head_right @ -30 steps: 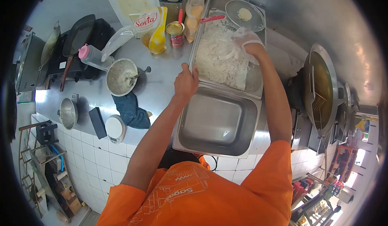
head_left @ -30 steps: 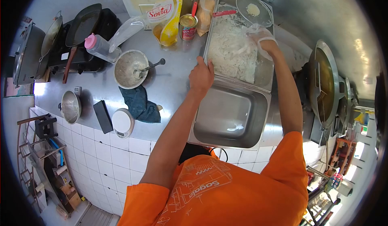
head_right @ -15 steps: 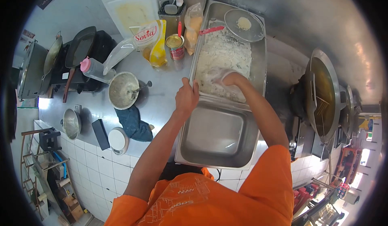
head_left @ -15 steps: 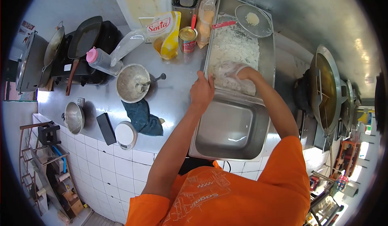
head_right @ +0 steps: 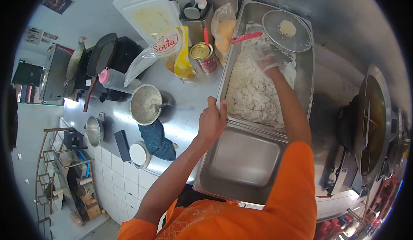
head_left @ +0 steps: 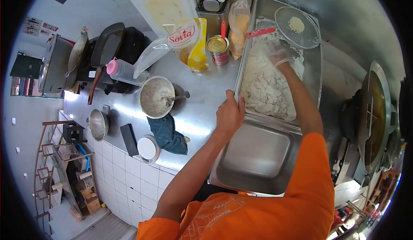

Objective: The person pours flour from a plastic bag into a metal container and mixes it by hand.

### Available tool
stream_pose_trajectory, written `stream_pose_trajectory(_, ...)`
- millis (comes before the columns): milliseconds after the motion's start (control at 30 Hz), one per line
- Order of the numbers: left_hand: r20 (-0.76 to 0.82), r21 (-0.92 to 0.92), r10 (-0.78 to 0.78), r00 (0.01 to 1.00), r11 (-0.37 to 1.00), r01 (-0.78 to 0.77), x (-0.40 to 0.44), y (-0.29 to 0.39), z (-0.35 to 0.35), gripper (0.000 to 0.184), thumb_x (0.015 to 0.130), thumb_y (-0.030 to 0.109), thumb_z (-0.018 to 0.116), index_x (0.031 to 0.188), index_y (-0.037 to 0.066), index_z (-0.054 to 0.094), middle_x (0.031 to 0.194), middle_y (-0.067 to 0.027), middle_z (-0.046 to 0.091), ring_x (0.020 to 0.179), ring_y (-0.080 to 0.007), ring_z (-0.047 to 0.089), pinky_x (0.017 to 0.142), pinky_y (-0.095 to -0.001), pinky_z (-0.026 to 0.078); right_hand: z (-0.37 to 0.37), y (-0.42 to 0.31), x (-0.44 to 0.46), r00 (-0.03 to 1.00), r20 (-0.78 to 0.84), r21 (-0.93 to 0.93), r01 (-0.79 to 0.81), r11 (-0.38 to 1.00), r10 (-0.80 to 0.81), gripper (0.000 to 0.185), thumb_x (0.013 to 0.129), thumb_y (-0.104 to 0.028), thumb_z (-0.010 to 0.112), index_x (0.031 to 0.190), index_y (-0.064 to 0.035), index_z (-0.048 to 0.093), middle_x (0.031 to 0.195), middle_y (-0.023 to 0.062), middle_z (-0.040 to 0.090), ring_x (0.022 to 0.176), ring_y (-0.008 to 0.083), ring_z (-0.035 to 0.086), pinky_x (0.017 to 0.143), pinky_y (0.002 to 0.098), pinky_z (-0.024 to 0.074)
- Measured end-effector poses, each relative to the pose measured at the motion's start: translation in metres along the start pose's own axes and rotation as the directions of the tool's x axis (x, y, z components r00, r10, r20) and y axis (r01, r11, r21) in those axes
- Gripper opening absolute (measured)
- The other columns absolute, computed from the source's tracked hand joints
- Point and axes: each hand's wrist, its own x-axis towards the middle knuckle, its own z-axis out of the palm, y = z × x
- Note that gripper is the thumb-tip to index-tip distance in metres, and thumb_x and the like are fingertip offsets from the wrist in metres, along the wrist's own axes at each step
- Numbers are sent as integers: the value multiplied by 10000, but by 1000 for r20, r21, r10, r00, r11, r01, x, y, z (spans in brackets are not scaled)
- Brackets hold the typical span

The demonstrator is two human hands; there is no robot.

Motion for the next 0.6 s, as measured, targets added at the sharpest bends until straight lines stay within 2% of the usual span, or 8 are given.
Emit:
stream_pose_trajectory(33, 9, -13, -6, 1000, 1000, 6, 2, 1, 0, 298, 1027, 291, 484, 982, 25, 359, 635, -263, 601, 604, -502, 603, 553, -571, 483, 0, -16, 8, 979, -39, -82, 195, 977, -199, 382, 972, -267, 458, 1317, -163, 586, 1244, 229, 616, 1105, 432, 597, 891, 510, 493)
stream_pose_trajectory(133, 15, -16, -19, 1000, 1000, 19, 2, 0, 1, 290, 1024, 277, 493, 986, 25, 355, 630, -264, 598, 596, -508, 595, 550, -579, 477, -81, -71, 23, 827, 537, 372, -408, 834, 165, 321, 976, -287, 502, 1204, -81, 598, 1094, 203, 643, 987, 392, 626, 871, 455, 504)
stream_pose_trajectory(300, 19, -45, -30, 999, 999, 30, 1, 1, 0, 293, 1022, 278, 497, 988, 23, 355, 632, -270, 595, 599, -516, 591, 551, -595, 467, -56, -6, 17, 978, 206, -203, 9, 979, 33, 349, 972, -298, 471, 1129, -43, 650, 1151, 192, 650, 1077, 404, 609, 929, 505, 475)
stream_pose_trajectory(333, 20, -44, -35, 999, 998, 36, 1, 0, 1, 294, 1021, 277, 498, 988, 22, 356, 631, -271, 593, 599, -517, 590, 552, -597, 466, -51, 9, 23, 873, 406, -316, -145, 938, 271, 374, 973, -307, 463, 1155, -28, 634, 1182, 202, 640, 1123, 413, 587, 975, 513, 445)
stream_pose_trajectory(367, 14, -48, -41, 999, 998, 41, 2, 0, 1, 294, 1022, 279, 497, 990, 21, 358, 629, -271, 591, 597, -518, 588, 551, -600, 464, -28, 35, 16, 876, 291, -352, -277, 894, 386, 366, 965, -304, 473, 1158, -40, 637, 1192, 196, 643, 1136, 403, 588, 989, 514, 443)
stream_pose_trajectory(400, 9, -45, -49, 999, 998, 49, 2, 2, 1, 295, 1022, 280, 496, 992, 20, 360, 627, -271, 590, 595, -518, 587, 550, -603, 462, -5, 60, 10, 855, 169, -360, -409, 839, 490, 359, 956, -302, 483, 1161, -52, 641, 1203, 189, 647, 1150, 394, 589, 1002, 514, 441)
stream_pose_trajectory(433, 1, -34, -59, 998, 998, 59, 3, 2, 2, 295, 1023, 281, 494, 993, 19, 363, 625, -271, 588, 594, -519, 585, 549, -606, 459, 39, 83, -2, 848, -255, -210, -518, 829, 465, 321, 938, -288, 511, 1141, -91, 663, 1192, 166, 663, 1131, 366, 613, 984, 507, 466)
stream_pose_trajectory(600, 6, -44, -22, 1000, 999, 22, 6, 1, 2, 247, 1028, 224, 490, 981, 14, 368, 570, -241, 555, 542, -488, 572, 476, -555, 451, 44, 59, 70, 826, 76, 247, -558, 792, 558, 382, 934, -349, 532, 1158, -69, 665, 1249, 190, 642, 1172, 354, 601, 1007, 472, 457)
